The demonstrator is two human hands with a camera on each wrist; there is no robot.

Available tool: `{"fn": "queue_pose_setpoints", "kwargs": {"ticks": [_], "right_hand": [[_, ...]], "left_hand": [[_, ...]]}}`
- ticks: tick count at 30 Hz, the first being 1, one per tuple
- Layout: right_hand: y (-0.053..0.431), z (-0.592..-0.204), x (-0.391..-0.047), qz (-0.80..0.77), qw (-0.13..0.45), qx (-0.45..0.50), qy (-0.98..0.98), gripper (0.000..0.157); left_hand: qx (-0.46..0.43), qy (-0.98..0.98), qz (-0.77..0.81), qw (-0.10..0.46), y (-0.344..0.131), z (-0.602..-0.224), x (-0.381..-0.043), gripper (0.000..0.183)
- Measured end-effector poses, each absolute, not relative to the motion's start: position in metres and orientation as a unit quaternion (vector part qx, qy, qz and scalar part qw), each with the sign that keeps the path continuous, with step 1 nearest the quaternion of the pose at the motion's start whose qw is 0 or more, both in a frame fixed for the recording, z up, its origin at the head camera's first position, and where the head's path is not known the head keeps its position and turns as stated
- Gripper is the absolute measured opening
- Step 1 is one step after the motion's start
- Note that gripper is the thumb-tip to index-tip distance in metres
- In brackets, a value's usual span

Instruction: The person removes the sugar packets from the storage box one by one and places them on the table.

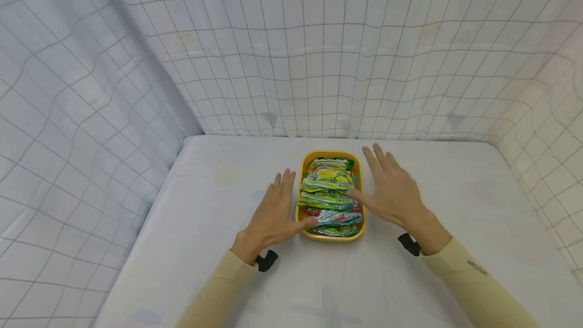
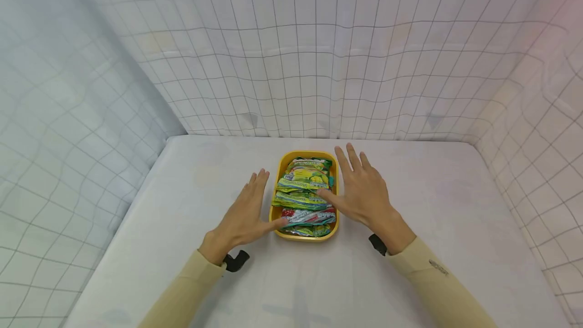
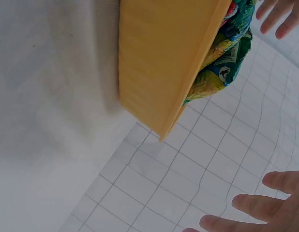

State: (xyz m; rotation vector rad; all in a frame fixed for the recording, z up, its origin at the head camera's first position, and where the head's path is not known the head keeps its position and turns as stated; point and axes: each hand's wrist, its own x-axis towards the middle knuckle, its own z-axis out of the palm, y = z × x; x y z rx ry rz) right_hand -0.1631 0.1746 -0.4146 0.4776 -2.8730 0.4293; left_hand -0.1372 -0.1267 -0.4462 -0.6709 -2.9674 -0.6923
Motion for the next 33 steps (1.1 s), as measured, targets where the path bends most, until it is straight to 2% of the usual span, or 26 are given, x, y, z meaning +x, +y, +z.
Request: {"fn": "queue_pose_setpoints", "kwargs": {"ticks": [14,25,33], "right_hand": [[0.155,-0.412,-0.172,0.216,0.036,0.165,-0.962,0.106],[0.146,-0.417,-0.181,0.272,0.035,0.174,-0.946,0.105],[0.140,-0.419,-0.186,0.303,-0.016,0.158,-0.940,0.108]], "left_hand": [[-0.198,-0.944,-0.266,-0.004,-0.119,-0.460,-0.130,0.129],[-0.197,-0.914,-0.354,-0.022,-0.114,-0.469,-0.125,0.127],[-0.212,-0.890,-0.404,-0.010,-0.110,-0.475,-0.125,0.130]]}}
